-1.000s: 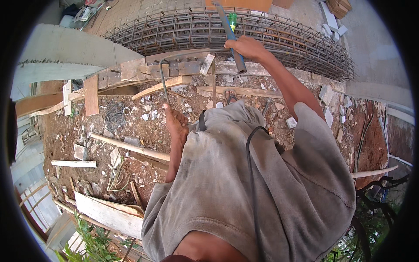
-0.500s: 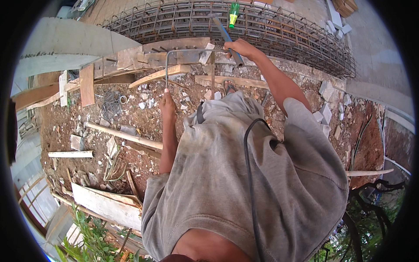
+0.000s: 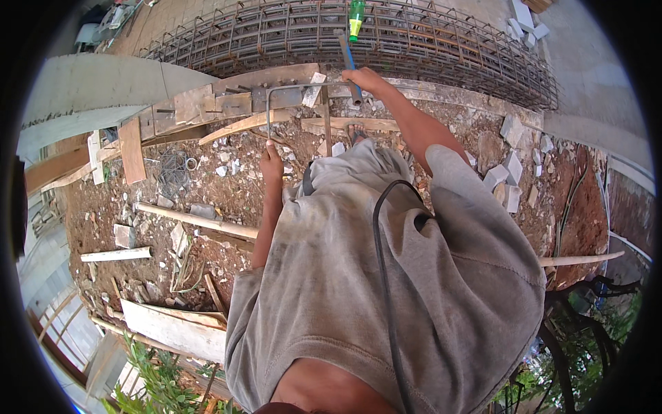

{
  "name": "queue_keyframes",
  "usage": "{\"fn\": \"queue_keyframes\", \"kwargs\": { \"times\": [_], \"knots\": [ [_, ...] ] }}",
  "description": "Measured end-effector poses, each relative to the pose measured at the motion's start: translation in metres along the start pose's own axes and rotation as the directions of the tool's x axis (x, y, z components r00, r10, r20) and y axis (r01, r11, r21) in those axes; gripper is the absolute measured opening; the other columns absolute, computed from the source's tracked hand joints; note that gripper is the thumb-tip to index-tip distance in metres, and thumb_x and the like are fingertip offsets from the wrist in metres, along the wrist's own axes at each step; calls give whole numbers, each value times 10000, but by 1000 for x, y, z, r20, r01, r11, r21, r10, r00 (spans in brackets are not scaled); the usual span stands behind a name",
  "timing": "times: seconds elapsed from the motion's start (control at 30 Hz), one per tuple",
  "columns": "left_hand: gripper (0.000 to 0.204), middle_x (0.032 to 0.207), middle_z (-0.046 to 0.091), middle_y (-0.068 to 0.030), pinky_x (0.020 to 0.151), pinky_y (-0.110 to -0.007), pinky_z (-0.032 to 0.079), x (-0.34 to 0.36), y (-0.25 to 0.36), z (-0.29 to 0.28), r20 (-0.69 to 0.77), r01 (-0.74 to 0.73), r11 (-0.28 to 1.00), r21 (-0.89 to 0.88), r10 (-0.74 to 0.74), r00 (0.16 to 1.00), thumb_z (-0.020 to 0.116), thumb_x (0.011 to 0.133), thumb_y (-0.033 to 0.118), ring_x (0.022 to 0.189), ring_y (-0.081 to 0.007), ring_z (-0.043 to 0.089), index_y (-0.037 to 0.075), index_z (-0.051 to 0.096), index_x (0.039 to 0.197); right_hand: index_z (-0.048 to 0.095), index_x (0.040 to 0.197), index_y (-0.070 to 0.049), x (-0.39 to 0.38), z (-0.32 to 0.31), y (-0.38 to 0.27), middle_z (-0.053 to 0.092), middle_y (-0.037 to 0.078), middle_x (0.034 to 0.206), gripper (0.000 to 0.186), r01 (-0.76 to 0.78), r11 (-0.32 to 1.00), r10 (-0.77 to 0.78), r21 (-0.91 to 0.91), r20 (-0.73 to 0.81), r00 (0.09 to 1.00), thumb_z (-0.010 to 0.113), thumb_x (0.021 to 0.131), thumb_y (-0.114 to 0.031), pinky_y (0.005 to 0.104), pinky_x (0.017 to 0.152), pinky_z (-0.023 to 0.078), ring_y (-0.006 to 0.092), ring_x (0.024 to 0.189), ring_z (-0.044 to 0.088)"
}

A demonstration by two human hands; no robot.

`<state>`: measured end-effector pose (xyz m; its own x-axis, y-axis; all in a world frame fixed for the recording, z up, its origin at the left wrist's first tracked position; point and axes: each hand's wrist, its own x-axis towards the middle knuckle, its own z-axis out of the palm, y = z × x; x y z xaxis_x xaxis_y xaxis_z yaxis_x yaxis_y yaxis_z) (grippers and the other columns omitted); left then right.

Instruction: The person uses a hacksaw to cut a metal bar placed on a wooden support at a construction site. They repeatedly saw back and forth, adjusting their grip and position as needed, then walk away from the work area.

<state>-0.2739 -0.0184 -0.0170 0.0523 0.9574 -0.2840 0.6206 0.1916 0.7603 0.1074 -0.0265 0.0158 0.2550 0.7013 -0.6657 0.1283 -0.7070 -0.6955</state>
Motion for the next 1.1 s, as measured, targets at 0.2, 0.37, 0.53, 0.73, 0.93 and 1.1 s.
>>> {"fn": "queue_keyframes", "kwargs": {
  "times": [0.2, 0.37, 0.53, 0.73, 0.93, 1.1],
  "knots": [
    [660, 806, 646, -335, 684, -576, 462, 12, 21, -9, 53, -7, 968, 250, -7, 999, 404, 1052, 519, 791, -538, 622, -62, 697, 946, 721, 893, 6, -5, 9, -3, 676, 163, 911, 495, -14, 997, 14, 78, -9, 1000, 668, 778, -473, 446, 826, 457, 289, 880, 632],
    [635, 771, 635, -336, 638, -565, 465, 15, 27, -10, 35, -75, 968, 241, 68, 997, 413, 1057, 489, 755, -545, 609, -63, 697, 923, 719, 1061, 3, -50, -27, -24, 707, 154, 992, 533, -30, 919, 48, -393, 37, 998, 625, 803, -453, 389, 784, 473, 261, 904, 648],
    [629, 717, 621, -320, 597, -555, 450, 12, 29, -7, 18, -20, 972, 235, 17, 1000, 433, 1054, 469, 687, -514, 609, -72, 695, 867, 734, 935, -16, -142, -65, 20, 669, 116, 865, 371, 188, 947, -230, -259, -141, 963, 718, 823, -370, 361, 705, 478, 195, 783, 629],
    [635, 616, 586, -254, 574, -517, 422, 14, 24, -1, -22, 169, 964, 203, -168, 986, 512, 1029, 488, 562, -407, 550, -70, 641, 755, 748, 850, -60, -119, -106, 9, 628, 89, 634, 708, -115, 801, -66, -587, -277, 959, 657, 789, -759, 383, 623, 492, 233, 660, 659],
    [626, 608, 587, -228, 556, -497, 414, 12, 19, -1, -41, 128, 975, 182, -122, 992, 505, 1031, 496, 548, -367, 524, -51, 642, 757, 699, 682, -123, -57, -151, -41, 602, 80, 550, 757, 222, 349, -411, -911, 64, 909, 604, 716, -874, 437, 567, 505, 311, 569, 646],
    [592, 574, 579, -206, 514, -494, 397, 9, 26, -3, -32, 152, 962, 226, -148, 988, 501, 1034, 488, 513, -355, 516, -30, 688, 817, 645, 679, -92, 44, -163, -76, 555, 80, 528, 798, 554, 17, -737, -832, 364, 570, 590, 699, -888, 453, 542, 485, 306, 556, 625]
  ]
}}
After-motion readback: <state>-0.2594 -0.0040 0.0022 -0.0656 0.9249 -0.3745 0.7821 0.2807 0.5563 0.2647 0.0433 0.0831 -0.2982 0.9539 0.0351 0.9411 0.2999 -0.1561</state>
